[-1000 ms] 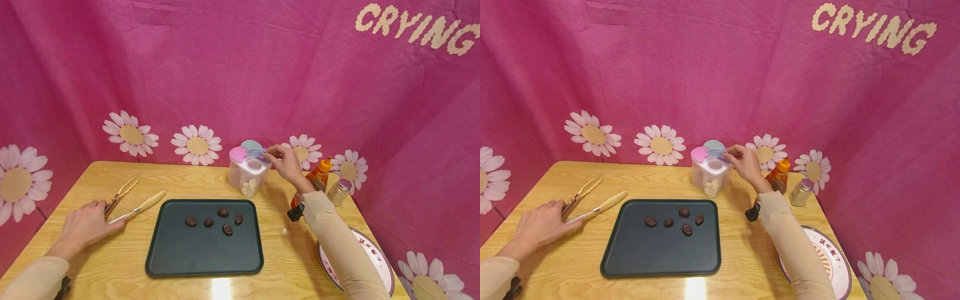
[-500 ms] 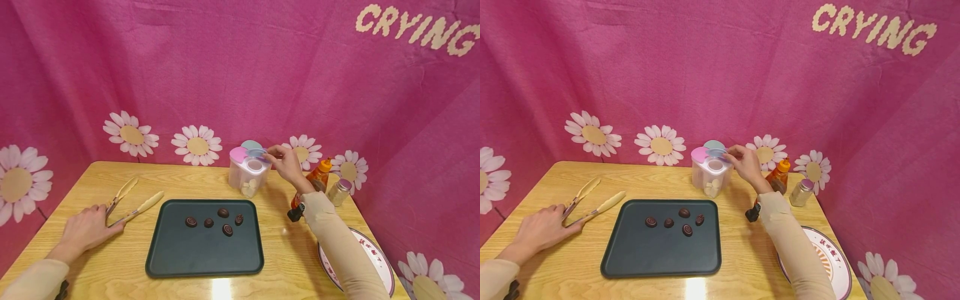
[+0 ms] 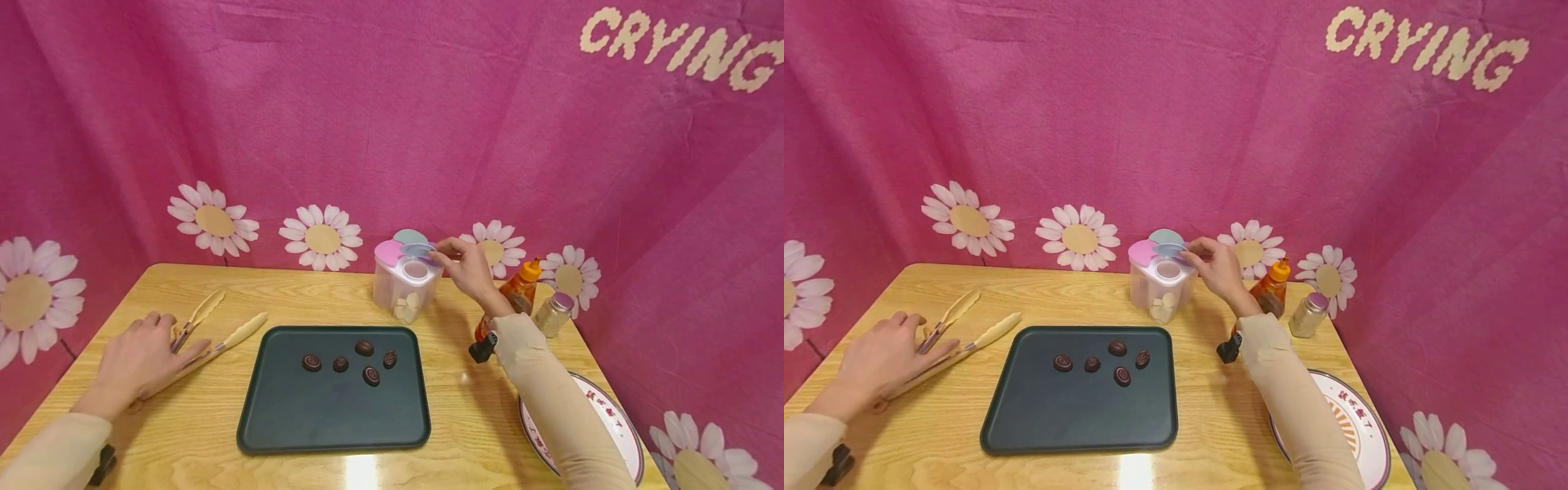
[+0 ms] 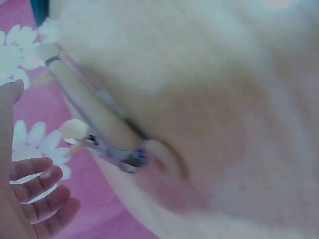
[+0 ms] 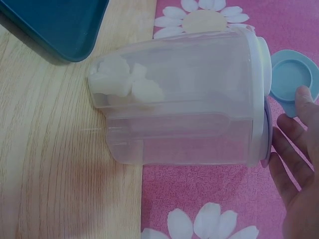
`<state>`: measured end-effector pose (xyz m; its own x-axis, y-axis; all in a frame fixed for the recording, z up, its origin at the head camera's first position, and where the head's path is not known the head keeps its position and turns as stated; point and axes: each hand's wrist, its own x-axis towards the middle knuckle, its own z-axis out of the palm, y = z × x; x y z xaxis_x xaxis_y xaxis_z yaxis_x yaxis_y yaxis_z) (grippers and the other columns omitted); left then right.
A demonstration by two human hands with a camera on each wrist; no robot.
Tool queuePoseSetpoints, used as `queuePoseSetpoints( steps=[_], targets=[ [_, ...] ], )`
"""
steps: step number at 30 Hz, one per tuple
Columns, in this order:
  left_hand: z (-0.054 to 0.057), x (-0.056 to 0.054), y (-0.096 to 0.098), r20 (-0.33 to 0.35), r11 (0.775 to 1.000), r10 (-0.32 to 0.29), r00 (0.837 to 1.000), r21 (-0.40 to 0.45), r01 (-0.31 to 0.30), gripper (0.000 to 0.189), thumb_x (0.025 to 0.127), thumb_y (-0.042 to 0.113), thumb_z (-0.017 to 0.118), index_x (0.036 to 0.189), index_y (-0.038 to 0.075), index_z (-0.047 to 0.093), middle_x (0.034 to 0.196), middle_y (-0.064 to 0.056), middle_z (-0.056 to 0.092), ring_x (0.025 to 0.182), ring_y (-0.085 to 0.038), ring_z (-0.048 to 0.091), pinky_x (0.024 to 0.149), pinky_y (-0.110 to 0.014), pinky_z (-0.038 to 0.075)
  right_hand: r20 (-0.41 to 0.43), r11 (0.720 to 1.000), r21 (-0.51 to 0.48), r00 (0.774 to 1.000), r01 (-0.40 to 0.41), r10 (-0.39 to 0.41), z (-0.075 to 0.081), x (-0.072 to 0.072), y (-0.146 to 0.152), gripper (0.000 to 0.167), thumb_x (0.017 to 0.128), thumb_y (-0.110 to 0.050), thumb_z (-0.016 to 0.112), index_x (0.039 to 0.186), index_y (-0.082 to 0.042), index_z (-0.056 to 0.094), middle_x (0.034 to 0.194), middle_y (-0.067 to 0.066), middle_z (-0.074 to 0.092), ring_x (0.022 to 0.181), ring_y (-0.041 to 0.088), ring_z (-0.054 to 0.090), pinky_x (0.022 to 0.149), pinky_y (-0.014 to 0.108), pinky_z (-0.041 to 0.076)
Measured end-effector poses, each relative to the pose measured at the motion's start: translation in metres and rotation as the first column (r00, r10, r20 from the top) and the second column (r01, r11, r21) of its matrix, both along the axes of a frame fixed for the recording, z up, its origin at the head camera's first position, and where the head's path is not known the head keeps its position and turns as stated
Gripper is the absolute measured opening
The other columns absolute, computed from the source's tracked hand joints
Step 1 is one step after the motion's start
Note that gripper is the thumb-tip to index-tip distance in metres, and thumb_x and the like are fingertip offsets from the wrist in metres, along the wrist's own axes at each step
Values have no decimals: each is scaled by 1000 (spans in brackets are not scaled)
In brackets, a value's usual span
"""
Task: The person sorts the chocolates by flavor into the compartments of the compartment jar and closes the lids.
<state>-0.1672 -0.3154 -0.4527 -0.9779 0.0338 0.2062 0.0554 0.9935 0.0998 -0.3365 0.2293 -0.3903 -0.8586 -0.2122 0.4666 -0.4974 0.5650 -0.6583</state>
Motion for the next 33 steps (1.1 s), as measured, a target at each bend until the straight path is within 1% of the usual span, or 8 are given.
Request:
queuePoseSetpoints(
  steps=[4,9,13,18,23,25,28,33],
  targets=[
    [10,-7,12,-43,1000,-8,999,15,9,89,87,71,69,121,-10,63,112,-33,67,93,-47,67,64,-57,56,-4,1000,-1,1000,0,0,0,0,-1,16,96,-18,77,104,-4,77,102,17,81,103,34,78,91,49,62],
    [22,-18,35,-33,999,-17,999,41,18,89,90,72,64,126,-9,62,120,-33,67,102,-48,67,72,-61,57,-2,1000,0,1000,-4,4,0,-1,-2,16,97,-18,77,105,-4,78,103,17,81,103,33,78,92,49,62],
    [29,-30,59,-38,996,-49,998,70,52,88,93,73,59,132,-6,62,127,-30,67,110,-47,67,81,-63,58,5,1000,-3,1000,-5,5,0,-1,-2,16,97,-17,77,106,-4,77,105,17,81,105,34,78,92,49,62],
    [35,-46,91,-109,989,-107,988,95,117,75,95,64,65,130,-2,66,123,-26,71,106,-43,70,83,-60,59,10,1000,-1,1000,-3,3,0,0,-2,16,97,-18,77,106,-4,77,104,17,81,105,34,78,91,45,63],
    [40,-62,123,-199,970,-183,963,121,210,64,94,58,70,125,2,68,112,-20,75,95,-36,72,78,-52,61,23,1000,0,1000,15,-15,0,1,-1,17,96,-20,78,105,-6,78,104,15,81,104,31,78,84,22,58],
    [41,-68,136,-230,958,-219,948,132,254,61,93,56,71,124,3,69,110,-18,75,93,-33,71,77,-49,61,27,1000,-2,999,18,-18,0,1,-1,17,96,-20,78,106,-6,78,104,15,81,105,31,78,83,17,55],
    [44,-77,154,-265,928,-278,923,173,329,54,93,51,74,123,6,70,109,-15,75,92,-31,70,77,-46,60,26,1000,-3,1000,18,-18,0,1,0,17,96,-21,78,106,-6,77,104,15,81,105,31,78,83,19,55],
    [48,-92,185,-325,861,-351,878,255,439,42,93,42,78,119,9,73,106,-10,75,92,-25,68,75,-42,59,21,1000,2,1000,15,-15,0,0,0,16,96,-19,78,105,-5,77,104,15,81,105,31,78,89,33,61]
  ],
)
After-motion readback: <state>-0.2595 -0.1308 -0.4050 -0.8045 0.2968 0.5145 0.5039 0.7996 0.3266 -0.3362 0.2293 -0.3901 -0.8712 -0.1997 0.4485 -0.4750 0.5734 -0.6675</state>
